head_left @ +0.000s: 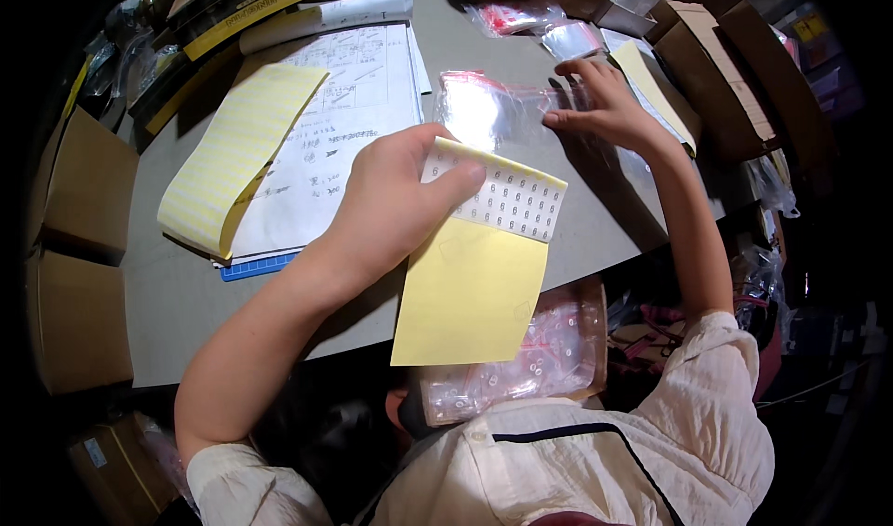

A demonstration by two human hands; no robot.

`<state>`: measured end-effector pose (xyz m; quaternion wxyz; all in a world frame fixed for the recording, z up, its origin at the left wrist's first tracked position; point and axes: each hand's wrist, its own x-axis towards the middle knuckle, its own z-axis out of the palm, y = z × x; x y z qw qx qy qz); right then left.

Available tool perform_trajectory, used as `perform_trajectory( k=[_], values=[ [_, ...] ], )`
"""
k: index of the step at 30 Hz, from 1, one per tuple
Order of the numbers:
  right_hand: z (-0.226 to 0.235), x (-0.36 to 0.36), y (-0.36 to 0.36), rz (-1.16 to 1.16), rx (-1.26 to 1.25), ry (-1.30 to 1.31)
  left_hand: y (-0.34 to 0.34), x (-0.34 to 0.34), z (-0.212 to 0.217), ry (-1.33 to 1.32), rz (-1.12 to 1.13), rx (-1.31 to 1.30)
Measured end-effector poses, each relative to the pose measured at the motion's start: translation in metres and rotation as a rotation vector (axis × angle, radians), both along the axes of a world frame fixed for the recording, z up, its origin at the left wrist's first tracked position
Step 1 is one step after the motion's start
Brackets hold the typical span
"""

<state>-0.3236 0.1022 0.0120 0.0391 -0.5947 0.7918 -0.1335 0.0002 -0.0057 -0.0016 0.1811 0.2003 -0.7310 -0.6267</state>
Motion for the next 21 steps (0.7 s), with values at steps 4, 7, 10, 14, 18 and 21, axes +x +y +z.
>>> perform_trajectory(
  k=[4, 7, 10, 14, 18, 21],
  values=[
    [-0.002, 0.025, 0.034, 0.185, -0.359, 0.057, 0.004, -0.001, -0.004, -0.011, 0.003, -0.102],
    [-0.015, 0.056, 0.059, 0.232, -0.315, 0.089, 0.005, -0.001, -0.004, -0.012, -0.003, -0.144],
    [-0.018, 0.073, 0.070, 0.218, -0.329, 0.295, 0.004, 0.000, -0.005, -0.012, -0.004, -0.154],
    [0.001, 0.086, 0.081, 0.197, -0.356, 0.371, 0.009, 0.003, 0.004, -0.026, -0.038, -0.166],
    [0.017, 0.129, 0.078, 0.219, -0.298, -0.599, 0.013, 0.003, -0.001, 0.044, -0.036, -0.155],
    [0.001, 0.146, 0.070, 0.308, -0.218, -0.592, 0.018, 0.002, 0.000, 0.085, -0.061, -0.225]
  ],
)
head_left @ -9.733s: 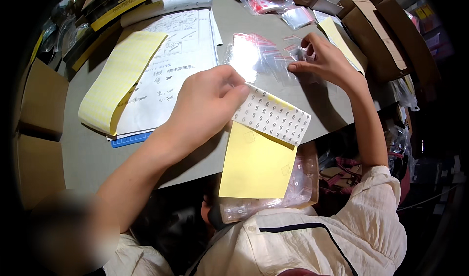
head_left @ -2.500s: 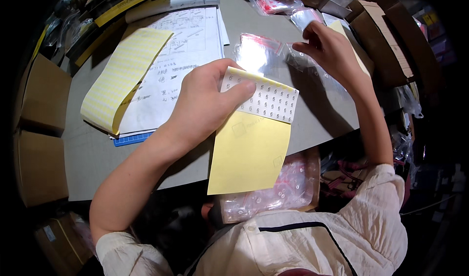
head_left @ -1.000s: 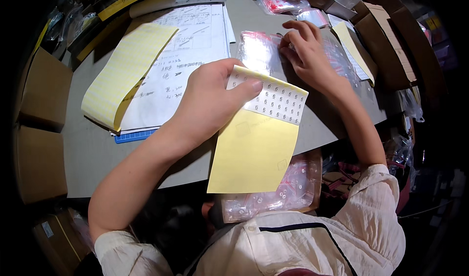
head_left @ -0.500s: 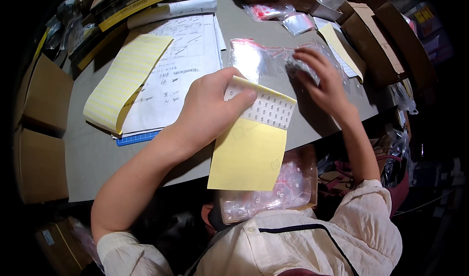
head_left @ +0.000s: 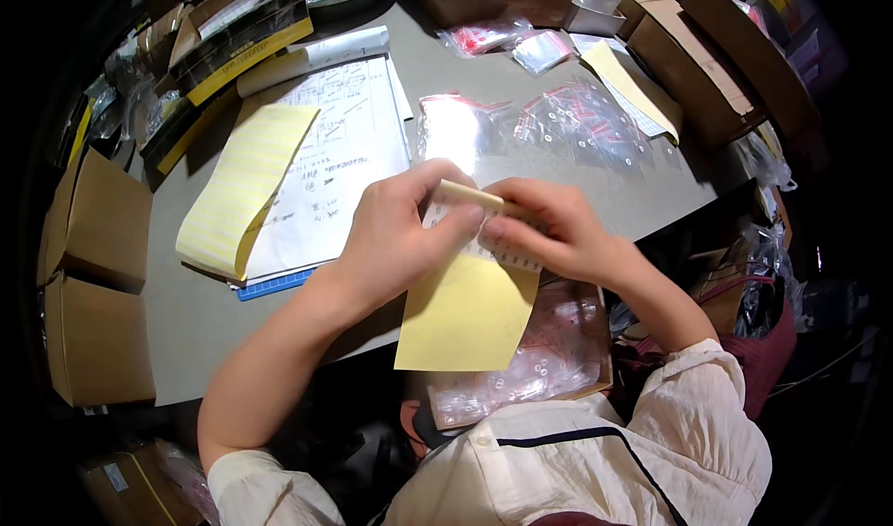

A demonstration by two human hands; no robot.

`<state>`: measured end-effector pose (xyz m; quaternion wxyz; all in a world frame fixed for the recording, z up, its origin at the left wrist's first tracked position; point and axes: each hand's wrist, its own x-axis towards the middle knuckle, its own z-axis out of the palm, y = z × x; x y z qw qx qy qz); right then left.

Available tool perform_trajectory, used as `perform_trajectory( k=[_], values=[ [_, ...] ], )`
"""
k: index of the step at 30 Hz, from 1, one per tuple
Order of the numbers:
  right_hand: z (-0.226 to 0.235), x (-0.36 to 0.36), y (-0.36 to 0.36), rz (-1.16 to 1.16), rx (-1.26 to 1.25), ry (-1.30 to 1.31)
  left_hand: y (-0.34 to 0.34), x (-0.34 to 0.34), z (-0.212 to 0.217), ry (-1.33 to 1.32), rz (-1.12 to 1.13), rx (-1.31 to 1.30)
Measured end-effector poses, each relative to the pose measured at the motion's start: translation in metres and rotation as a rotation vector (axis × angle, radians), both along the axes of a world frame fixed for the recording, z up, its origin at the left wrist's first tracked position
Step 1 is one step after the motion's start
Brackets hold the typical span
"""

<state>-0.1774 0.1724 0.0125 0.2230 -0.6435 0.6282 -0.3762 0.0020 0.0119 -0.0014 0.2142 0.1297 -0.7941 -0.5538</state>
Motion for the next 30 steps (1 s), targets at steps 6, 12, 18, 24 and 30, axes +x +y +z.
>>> perform_trajectory(
  k=[6, 12, 18, 24, 30],
  values=[
    [-0.017, 0.013, -0.015, -0.025, -0.218, 0.304, 0.002, -0.002, 0.010, 0.265, 0.099, -0.530],
    [-0.033, 0.021, -0.020, -0.048, -0.434, 0.387, 0.035, -0.003, 0.017, 0.224, 0.122, -0.781],
    [-0.029, 0.020, -0.009, -0.086, -0.371, 0.266, 0.092, -0.002, 0.033, 0.175, 0.092, -0.743],
    [-0.042, 0.017, -0.015, -0.078, -0.518, 0.542, 0.075, -0.008, 0.020, 0.093, 0.269, -0.841],
    [-0.041, 0.026, -0.008, -0.077, -0.508, 0.383, 0.097, 0.004, 0.025, 0.116, 0.203, -0.768]
  ],
)
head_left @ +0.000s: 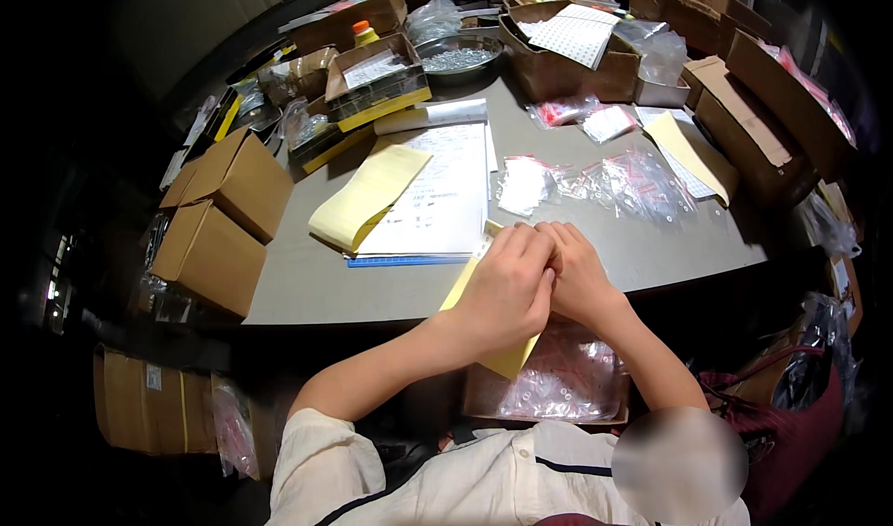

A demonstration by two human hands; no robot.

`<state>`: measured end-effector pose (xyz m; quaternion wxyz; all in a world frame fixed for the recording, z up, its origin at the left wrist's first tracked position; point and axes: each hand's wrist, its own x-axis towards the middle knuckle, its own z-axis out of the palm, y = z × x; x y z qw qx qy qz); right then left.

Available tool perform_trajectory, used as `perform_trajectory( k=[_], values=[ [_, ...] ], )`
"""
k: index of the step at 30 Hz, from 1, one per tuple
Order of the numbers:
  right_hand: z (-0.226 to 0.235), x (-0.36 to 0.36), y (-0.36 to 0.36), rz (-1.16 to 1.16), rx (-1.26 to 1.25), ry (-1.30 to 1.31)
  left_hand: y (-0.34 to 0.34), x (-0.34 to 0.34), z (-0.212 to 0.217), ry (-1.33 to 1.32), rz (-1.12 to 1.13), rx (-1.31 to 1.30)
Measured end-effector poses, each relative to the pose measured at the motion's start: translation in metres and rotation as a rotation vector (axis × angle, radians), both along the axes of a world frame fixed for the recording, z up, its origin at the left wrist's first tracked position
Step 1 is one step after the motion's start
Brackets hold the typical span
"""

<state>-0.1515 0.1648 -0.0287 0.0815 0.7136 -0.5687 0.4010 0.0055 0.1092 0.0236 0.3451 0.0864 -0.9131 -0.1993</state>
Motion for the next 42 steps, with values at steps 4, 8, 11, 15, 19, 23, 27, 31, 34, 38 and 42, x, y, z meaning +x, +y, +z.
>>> perform_trajectory(
  k=[4, 8, 11, 15, 19, 23, 27, 31, 34, 38, 42],
  values=[
    [-0.002, -0.009, -0.002, -0.039, -0.018, 0.288, -0.018, -0.006, -0.005, -0.021, 0.118, -0.037],
    [-0.002, -0.003, 0.002, 0.020, 0.000, 0.135, -0.009, 0.000, -0.014, -0.037, 0.054, -0.013],
    [0.005, -0.001, 0.001, 0.039, 0.009, 0.050, -0.011, 0.002, -0.008, -0.072, -0.021, -0.042],
    [0.003, -0.009, -0.001, -0.002, 0.023, 0.349, -0.015, -0.005, -0.011, -0.055, 0.100, -0.036],
    [-0.004, -0.009, -0.001, 0.071, -0.026, 0.235, -0.005, 0.000, -0.004, -0.139, 0.058, -0.046],
    [0.006, -0.001, -0.001, 0.025, 0.014, 0.228, -0.016, 0.000, -0.001, -0.144, 0.057, -0.011],
    [-0.006, -0.004, -0.004, 0.007, -0.007, 0.288, -0.018, -0.002, -0.010, -0.098, 0.064, -0.058],
    [0.009, 0.002, 0.004, 0.063, 0.014, 0.064, 0.001, 0.003, -0.001, -0.084, -0.015, 0.006],
    [0.009, -0.005, -0.001, 0.015, 0.075, 0.319, -0.021, -0.003, -0.011, -0.061, 0.131, 0.004],
    [-0.006, -0.003, -0.002, 0.004, 0.013, 0.198, -0.002, -0.002, -0.012, -0.029, 0.105, -0.024],
    [0.007, -0.004, 0.000, 0.047, 0.057, 0.235, -0.009, 0.003, -0.002, -0.033, 0.050, 0.032]
  ],
)
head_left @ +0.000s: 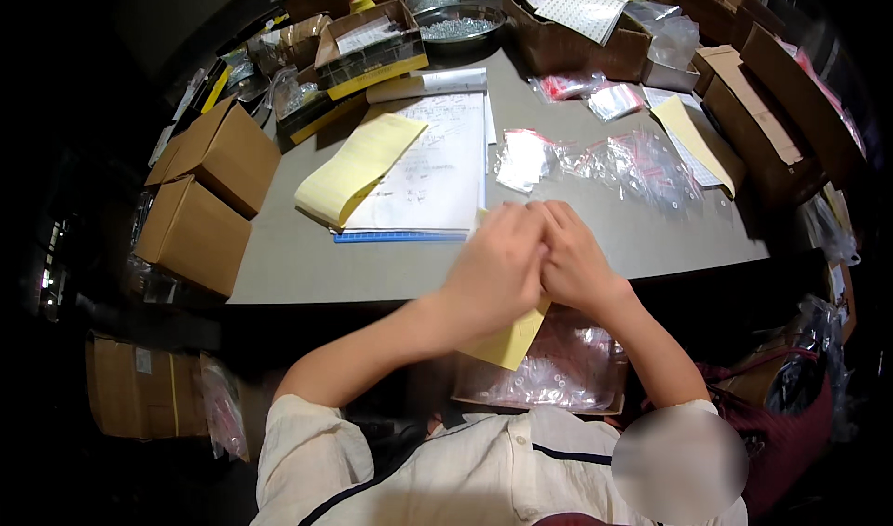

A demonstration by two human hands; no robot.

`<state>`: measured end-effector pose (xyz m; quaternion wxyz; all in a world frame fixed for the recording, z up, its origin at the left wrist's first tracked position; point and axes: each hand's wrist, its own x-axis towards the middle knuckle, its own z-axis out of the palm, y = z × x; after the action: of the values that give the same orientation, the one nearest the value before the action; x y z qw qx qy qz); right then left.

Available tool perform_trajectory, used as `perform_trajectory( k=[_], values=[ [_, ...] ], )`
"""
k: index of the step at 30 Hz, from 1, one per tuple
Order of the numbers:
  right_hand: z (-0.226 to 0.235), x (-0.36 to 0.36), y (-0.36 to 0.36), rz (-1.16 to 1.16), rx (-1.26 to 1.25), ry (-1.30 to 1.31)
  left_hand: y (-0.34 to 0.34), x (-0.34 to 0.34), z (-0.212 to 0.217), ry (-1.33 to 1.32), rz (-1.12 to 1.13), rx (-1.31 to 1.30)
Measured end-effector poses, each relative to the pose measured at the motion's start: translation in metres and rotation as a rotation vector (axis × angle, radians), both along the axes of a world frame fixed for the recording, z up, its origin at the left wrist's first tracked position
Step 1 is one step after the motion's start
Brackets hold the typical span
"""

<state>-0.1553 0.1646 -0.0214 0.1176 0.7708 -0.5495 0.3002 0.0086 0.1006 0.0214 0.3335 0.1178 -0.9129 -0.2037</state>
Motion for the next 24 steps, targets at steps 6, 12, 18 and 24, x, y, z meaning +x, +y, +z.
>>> perform_trajectory(
  k=[6, 12, 18, 24],
  values=[
    [-0.001, -0.004, 0.000, 0.022, -0.011, 0.056, 0.005, -0.003, -0.015, 0.054, 0.035, -0.048],
    [0.002, 0.000, 0.000, -0.036, 0.036, 0.093, -0.015, 0.006, -0.009, 0.003, 0.110, 0.043],
    [0.008, -0.001, 0.005, 0.008, 0.046, 0.079, 0.015, 0.018, 0.000, 0.053, -0.211, 0.223],
    [0.008, 0.004, 0.003, -0.095, -0.047, 0.149, -0.062, 0.020, 0.004, 0.077, 0.125, 0.329]
  ],
)
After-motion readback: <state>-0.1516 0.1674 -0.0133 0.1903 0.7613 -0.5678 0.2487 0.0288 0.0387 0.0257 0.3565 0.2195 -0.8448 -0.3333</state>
